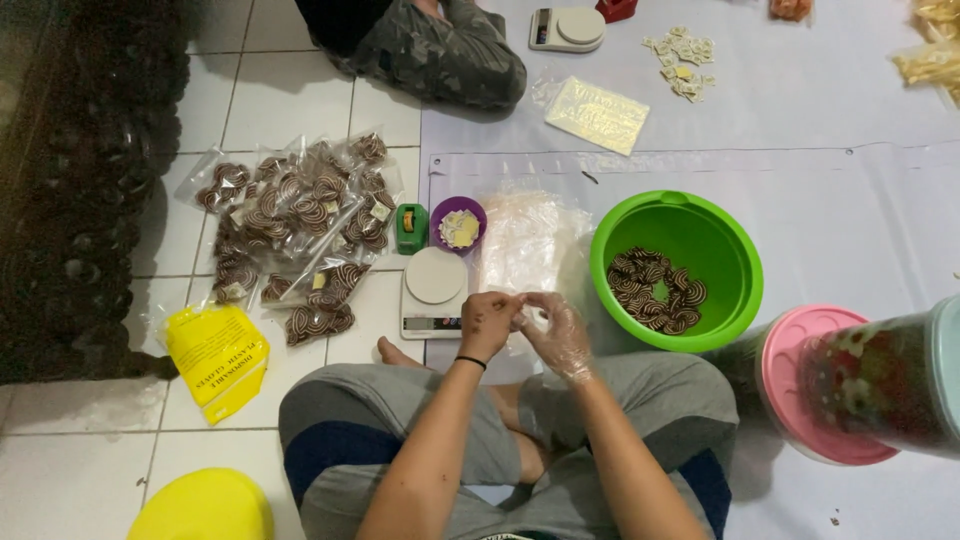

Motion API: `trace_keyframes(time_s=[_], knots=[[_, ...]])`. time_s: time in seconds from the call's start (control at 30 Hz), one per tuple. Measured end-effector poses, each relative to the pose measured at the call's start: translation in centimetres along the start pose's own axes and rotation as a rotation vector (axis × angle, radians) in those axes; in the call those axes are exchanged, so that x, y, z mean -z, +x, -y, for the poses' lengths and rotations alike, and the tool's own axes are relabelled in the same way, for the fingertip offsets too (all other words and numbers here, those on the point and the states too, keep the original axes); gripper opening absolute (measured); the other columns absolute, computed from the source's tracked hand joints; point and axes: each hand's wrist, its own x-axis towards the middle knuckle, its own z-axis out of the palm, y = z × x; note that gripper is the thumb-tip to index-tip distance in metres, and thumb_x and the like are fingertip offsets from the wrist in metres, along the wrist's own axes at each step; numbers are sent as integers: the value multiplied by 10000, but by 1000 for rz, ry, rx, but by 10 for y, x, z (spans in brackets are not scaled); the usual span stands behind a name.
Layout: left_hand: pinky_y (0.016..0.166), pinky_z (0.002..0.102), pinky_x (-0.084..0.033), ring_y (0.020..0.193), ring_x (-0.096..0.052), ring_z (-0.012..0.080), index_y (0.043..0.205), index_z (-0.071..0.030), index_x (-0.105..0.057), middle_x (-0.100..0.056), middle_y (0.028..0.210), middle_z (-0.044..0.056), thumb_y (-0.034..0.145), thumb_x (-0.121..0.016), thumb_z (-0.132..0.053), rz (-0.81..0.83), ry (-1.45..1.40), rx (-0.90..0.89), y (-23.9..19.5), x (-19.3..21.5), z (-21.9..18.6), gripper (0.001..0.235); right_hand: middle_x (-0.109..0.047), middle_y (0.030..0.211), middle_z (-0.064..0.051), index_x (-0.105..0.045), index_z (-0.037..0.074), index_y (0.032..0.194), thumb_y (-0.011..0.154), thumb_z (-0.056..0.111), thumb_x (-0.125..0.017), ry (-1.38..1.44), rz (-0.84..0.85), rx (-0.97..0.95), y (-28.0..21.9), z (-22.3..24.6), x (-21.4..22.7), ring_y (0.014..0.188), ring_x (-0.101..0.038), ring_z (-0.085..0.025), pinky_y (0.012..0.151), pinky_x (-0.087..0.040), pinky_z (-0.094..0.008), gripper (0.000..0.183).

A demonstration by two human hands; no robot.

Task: The person sits on the floor and packs spiral-shaped cookies into small plastic bags. They place the cookies on a digital scale, add a small yellow label, and seal the bags before setting them aside.

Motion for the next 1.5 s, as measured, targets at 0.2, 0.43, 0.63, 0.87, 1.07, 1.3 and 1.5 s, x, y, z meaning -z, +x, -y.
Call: trace_keyframes(time_s=[0.2, 0.43, 0.63, 0.87, 1.07, 1.3, 1.5], knots=[[597, 307, -596, 646, -697, 182, 864, -26, -781, -720, 671, 148, 974, -726, -261, 192, -152, -23, 6, 7, -1, 265, -757, 1036, -249, -742, -51, 1122, 857, 45, -726, 192, 20, -216, -5, 36, -3, 1076, -716, -387, 924, -562, -499, 283], [667, 338, -647, 702, -743, 250, 961, 42, -760, -698, 744, 184, 963, -663, -128, 247, -252, 61, -7, 21, -22, 196, -788, 828, -158, -832, 73, 969, 866, 253, -816, 192, -2, -151, 1, 19, 3, 887, -759, -215, 757, -578, -378, 208], [798, 357, -564, 824, -636, 178, 858, -67, -676, -653, 800, 75, 1022, -621, -192, 146, -364, -5, -6, 20, -31, 213, -766, 933, -218, -786, 9, 1013, 882, 281, -827, 474, -97, -253, 9, 20, 2, 905, -720, -270, 804, -609, -429, 305], [1005, 427, -503, 1150, -683, 290, 808, -130, -533, -729, 1235, 169, 1063, -521, -185, 395, -1127, 15, -26, 50, -53, 261, -467, 1352, -353, -329, -16, 1492, 955, 496, -630, 844, 210, -722, 5, -10, 5, 1231, -509, -474, 992, -459, -602, 800], [1013, 420, -503, 1126, -668, 255, 795, -118, -548, -721, 1094, 101, 1077, -517, -219, 443, -1014, -92, -22, 70, -51, 301, -675, 807, -27, -646, 90, 1004, 916, 124, -706, 1040, 135, -605, 14, -37, 5, 769, -698, -202, 757, -587, -399, 111], [838, 313, -579, 881, -712, 201, 922, -13, -744, -761, 903, 130, 1062, -556, -193, 267, -250, -134, -9, 99, -51, 296, -654, 757, -107, -694, -9, 986, 869, 49, -777, 916, -178, -484, 30, -40, 42, 679, -660, -210, 651, -608, -370, 155], [633, 252, -605, 676, -743, 186, 879, -32, -746, -757, 799, 144, 1040, -590, -200, 113, -261, -16, 5, 81, -19, 280, -628, 772, -122, -723, -61, 1066, 840, 66, -799, 863, -248, -485, 26, 1, 51, 678, -628, -186, 794, -643, -484, 270]])
